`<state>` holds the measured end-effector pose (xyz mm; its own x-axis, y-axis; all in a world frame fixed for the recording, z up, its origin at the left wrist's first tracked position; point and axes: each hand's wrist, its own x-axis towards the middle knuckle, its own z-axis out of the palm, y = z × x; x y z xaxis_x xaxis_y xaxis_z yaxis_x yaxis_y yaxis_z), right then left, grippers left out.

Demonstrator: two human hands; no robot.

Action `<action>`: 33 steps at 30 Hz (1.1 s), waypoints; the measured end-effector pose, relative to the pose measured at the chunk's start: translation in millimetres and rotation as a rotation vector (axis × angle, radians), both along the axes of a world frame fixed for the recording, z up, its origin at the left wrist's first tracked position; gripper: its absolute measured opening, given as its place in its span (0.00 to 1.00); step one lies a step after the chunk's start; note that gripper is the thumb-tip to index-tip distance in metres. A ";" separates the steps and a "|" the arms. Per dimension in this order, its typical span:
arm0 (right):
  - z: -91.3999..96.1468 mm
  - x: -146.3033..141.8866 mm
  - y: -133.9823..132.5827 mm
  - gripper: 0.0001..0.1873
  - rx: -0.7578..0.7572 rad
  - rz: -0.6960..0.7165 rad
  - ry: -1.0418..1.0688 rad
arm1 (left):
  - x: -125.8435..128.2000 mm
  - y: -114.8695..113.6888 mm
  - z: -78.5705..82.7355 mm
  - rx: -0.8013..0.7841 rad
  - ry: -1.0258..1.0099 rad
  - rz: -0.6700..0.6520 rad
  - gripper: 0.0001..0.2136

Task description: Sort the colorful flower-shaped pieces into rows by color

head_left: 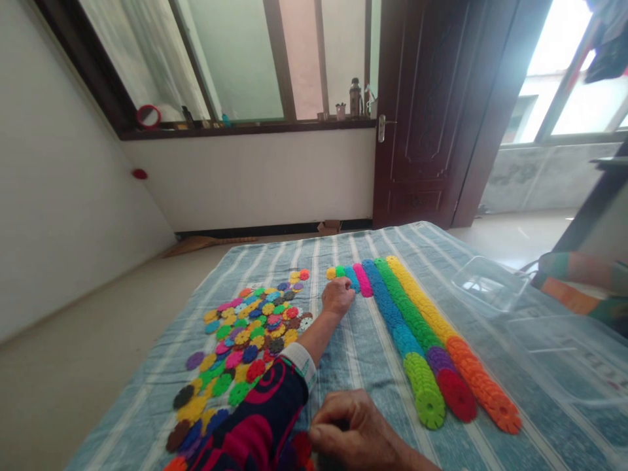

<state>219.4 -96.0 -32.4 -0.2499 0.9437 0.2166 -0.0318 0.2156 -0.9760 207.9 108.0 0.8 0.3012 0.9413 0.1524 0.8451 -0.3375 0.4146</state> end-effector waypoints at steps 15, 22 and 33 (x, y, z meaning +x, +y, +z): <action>5.6 3.6 -10.0 0.16 -0.107 0.016 -0.079 | -62.7 -17.3 21.0 0.058 0.105 -0.010 0.10; 6.6 2.0 -10.8 0.14 -0.117 -0.004 -0.082 | -171.2 -20.3 46.9 0.030 0.192 0.075 0.08; 9.4 2.6 -11.7 0.14 -0.125 0.003 -0.122 | -186.8 -26.3 27.4 0.000 0.187 0.088 0.06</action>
<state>222.0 -107.7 -23.0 -0.2698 0.9607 0.0654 0.0878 0.0922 -0.9919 21.1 81.7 28.2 0.2407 0.9653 0.1014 0.9335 -0.2588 0.2481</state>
